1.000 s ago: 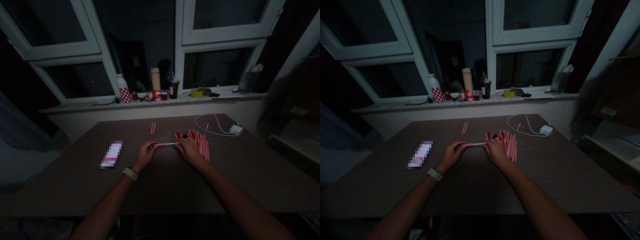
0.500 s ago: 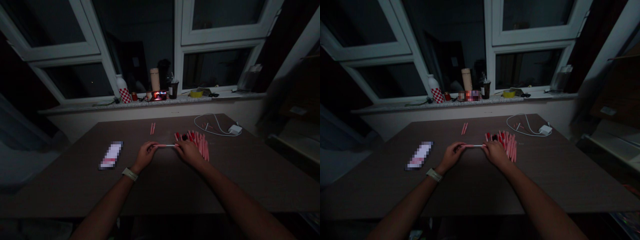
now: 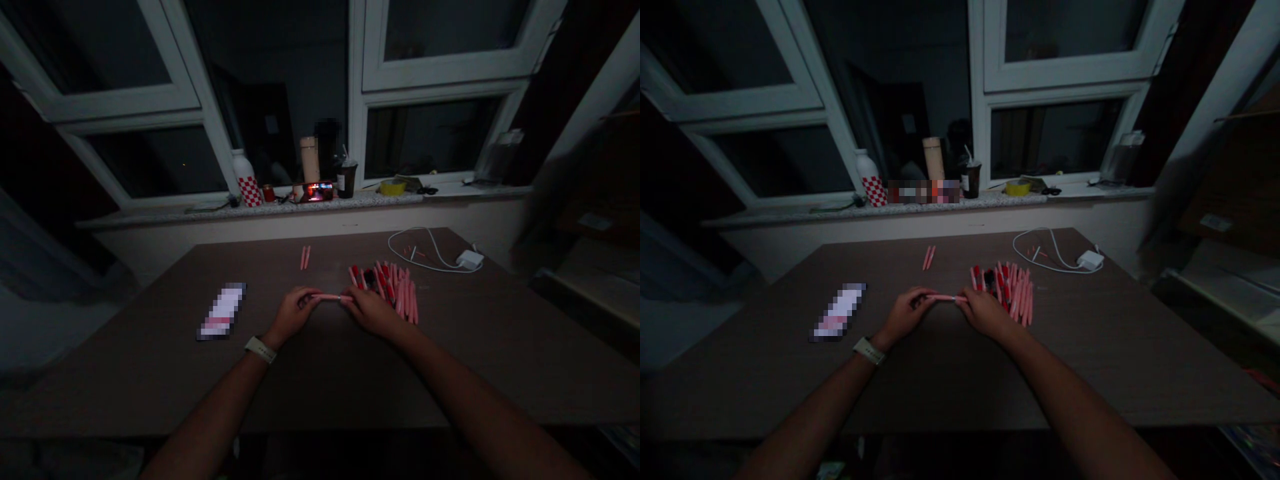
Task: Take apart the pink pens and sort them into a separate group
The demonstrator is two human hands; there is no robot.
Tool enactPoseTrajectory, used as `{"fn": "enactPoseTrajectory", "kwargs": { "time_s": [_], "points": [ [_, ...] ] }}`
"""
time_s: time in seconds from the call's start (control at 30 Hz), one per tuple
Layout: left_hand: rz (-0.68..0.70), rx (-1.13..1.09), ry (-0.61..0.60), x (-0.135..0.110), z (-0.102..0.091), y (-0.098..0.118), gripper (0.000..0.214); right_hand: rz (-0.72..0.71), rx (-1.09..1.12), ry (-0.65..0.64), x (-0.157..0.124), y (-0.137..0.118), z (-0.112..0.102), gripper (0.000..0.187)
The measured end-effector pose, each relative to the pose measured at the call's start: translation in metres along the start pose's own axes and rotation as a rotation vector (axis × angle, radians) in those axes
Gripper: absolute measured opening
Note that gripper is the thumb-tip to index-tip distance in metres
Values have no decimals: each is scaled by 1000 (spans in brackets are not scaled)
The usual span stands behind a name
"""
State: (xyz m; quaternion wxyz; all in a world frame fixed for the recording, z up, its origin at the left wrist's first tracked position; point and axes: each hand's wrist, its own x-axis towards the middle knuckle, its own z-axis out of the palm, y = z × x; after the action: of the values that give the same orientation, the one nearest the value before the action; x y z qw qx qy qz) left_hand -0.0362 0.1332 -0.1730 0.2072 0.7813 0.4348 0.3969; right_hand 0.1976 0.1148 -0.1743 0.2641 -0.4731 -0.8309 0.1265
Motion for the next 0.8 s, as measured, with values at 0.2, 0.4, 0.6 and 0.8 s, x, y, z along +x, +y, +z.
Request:
{"fn": "enactPoseTrajectory", "kwargs": {
  "time_s": [0.2,0.4,0.6,0.8],
  "points": [
    [-39,-3,-19,-1,0,1,25,-56,39,31,-1,4,2,17],
    [-67,-9,-63,-2,0,3,30,-101,43,90,0,7,2,22],
    [-35,-18,-66,-1,-1,7,31,-112,93,69,0,5,3,23],
    [9,-5,-73,-1,-1,8,27,-16,123,76,0,3,4,17]
  ]
}}
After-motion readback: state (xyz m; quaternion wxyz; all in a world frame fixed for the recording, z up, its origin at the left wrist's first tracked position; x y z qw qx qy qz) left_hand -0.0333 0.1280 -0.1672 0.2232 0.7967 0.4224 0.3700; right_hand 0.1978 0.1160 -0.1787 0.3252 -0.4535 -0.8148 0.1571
